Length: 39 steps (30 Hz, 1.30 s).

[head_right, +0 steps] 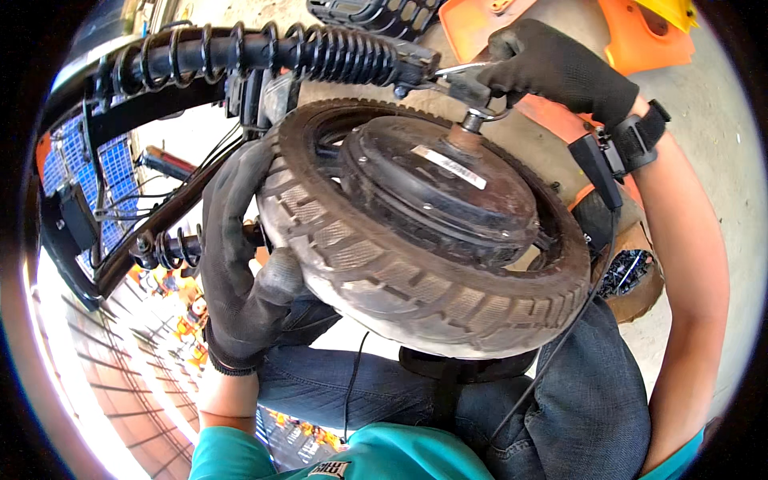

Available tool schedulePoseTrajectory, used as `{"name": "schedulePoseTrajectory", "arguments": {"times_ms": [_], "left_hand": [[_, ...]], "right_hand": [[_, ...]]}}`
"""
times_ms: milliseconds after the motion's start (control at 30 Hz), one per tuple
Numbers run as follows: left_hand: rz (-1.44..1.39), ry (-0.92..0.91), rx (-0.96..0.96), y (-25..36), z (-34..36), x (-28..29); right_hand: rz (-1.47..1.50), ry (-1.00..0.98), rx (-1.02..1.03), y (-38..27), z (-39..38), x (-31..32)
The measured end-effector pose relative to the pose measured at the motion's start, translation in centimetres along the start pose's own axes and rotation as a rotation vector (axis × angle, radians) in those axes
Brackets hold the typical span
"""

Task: The person assembles a motorcycle wheel onto a hub using a wrench to tighten bolts, then picks up and positions a metal component near the axle.

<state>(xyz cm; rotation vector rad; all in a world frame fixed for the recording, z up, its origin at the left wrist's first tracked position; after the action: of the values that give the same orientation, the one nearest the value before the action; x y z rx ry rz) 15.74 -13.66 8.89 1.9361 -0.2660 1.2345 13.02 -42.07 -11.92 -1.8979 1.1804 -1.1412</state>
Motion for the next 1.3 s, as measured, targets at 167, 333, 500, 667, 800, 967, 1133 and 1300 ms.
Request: {"name": "schedulePoseTrajectory", "arguments": {"times_ms": [167, 333, 500, 667, 800, 967, 1133, 1300], "left_hand": [[0.054, 0.003, 0.012, -0.4, -0.6, 0.0], [0.035, 0.022, -0.001, -0.3, -0.6, -0.1], [0.064, -0.023, 0.031, 0.3, -0.3, 0.0], [0.139, -0.028, -0.030, 1.1, 0.3, 0.8], [0.012, 0.041, 0.020, 0.2, 1.5, 0.5], [0.042, 0.084, 0.063, -0.3, 2.4, 0.2], [0.011, 0.117, 0.163, -0.5, 3.1, 0.0], [-0.009, 0.101, 0.159, -0.3, 4.2, -0.4]], "right_hand": [[-0.033, 0.025, 0.158, -1.7, 0.5, -0.3], [0.009, 0.007, 0.252, -0.7, 0.8, -0.3], [0.180, 0.015, 0.204, -0.4, 0.2, -0.8], [0.194, -0.060, 0.063, -0.4, 0.1, -0.3], [0.289, -0.112, -0.028, 0.1, 0.0, -0.1], [0.389, -0.169, -0.052, 0.1, -0.2, 0.5], [0.521, -0.209, -0.021, 1.3, 0.0, -0.2], [0.507, -0.225, 0.012, 2.0, 0.0, 0.0]]}}
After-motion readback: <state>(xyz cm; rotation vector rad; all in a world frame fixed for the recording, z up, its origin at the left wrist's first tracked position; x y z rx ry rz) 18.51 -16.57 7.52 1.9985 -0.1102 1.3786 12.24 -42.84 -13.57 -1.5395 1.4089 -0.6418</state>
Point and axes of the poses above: each hand's wrist, its own z-axis towards the middle knuckle, its own x-axis out of the back of the hand, y = z × x, the point moved 4 cm from there along z, towards the middle knuckle
